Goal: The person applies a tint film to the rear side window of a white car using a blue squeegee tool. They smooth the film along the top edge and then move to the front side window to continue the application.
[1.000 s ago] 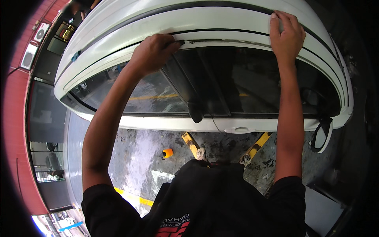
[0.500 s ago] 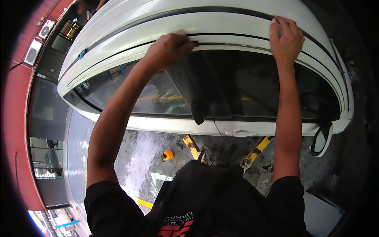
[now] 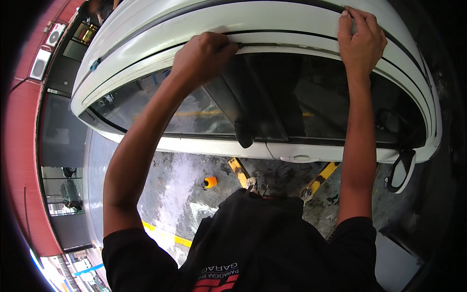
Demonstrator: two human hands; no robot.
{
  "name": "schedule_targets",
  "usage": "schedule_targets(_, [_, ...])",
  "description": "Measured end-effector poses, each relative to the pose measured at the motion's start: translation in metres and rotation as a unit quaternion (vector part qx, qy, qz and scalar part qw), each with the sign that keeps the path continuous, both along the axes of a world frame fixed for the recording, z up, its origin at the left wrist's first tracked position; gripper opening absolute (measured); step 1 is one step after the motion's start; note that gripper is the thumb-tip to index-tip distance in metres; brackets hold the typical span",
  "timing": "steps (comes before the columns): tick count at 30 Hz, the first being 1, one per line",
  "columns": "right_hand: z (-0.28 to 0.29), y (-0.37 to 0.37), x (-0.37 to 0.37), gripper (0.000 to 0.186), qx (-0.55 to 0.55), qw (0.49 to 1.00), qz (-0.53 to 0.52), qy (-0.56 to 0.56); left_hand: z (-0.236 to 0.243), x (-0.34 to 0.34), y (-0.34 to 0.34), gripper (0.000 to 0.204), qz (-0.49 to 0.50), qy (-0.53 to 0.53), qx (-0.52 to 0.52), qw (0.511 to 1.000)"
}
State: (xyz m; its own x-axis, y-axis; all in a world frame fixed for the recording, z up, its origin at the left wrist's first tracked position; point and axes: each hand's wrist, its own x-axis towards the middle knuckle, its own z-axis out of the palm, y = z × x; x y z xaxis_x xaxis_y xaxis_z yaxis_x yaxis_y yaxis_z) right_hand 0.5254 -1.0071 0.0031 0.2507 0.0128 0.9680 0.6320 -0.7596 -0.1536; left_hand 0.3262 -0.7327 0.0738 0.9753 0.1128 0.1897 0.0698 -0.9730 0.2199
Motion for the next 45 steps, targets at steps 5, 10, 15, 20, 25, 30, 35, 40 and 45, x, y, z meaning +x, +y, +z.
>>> schedule_targets(5, [0.002, -0.002, 0.013, 0.021, 0.017, 0.999, 0.04, -0.006, 0.002, 0.001, 0.019, 0.03, -0.053, -0.026, -0.013, 0.998])
schedule_targets(10, [0.0, -0.001, 0.014, 0.021, 0.007, 0.999, 0.037, -0.023, 0.014, 0.002, 0.023, 0.031, -0.057, 0.0, 0.035, 0.998])
schedule_targets(15, [0.004, -0.003, -0.001, 0.017, 0.006, 0.999, 0.043, 0.005, 0.007, 0.0, 0.007, 0.028, -0.044, -0.004, 0.044, 0.998])
schedule_targets(20, [0.009, -0.002, -0.006, 0.017, 0.008, 1.0, 0.011, 0.002, -0.003, -0.001, 0.0, 0.029, -0.012, -0.024, 0.024, 0.999])
schedule_targets(25, [0.005, -0.003, 0.008, 0.018, 0.017, 0.998, 0.052, -0.005, 0.004, 0.0, 0.014, 0.03, -0.066, -0.016, 0.012, 0.998])
schedule_targets(30, [0.006, -0.002, 0.006, 0.018, 0.002, 0.998, 0.037, -0.046, 0.014, 0.0, 0.012, 0.031, -0.03, 0.008, 0.056, 0.998])
schedule_targets(35, [0.013, 0.004, -0.019, 0.015, 0.023, 0.998, 0.054, 0.018, 0.01, -0.003, -0.011, 0.028, 0.02, 0.008, 0.081, 0.996])
schedule_targets(40, [0.001, -0.003, 0.0, 0.019, -0.008, 1.0, -0.003, -0.001, 0.0, -0.003, -0.013, 0.03, 0.019, 0.025, 0.012, 0.999])
schedule_targets(45, [0.001, -0.004, 0.016, 0.02, 0.016, 0.998, 0.061, -0.006, 0.001, 0.0, 0.019, 0.03, -0.067, -0.011, -0.045, 0.997])
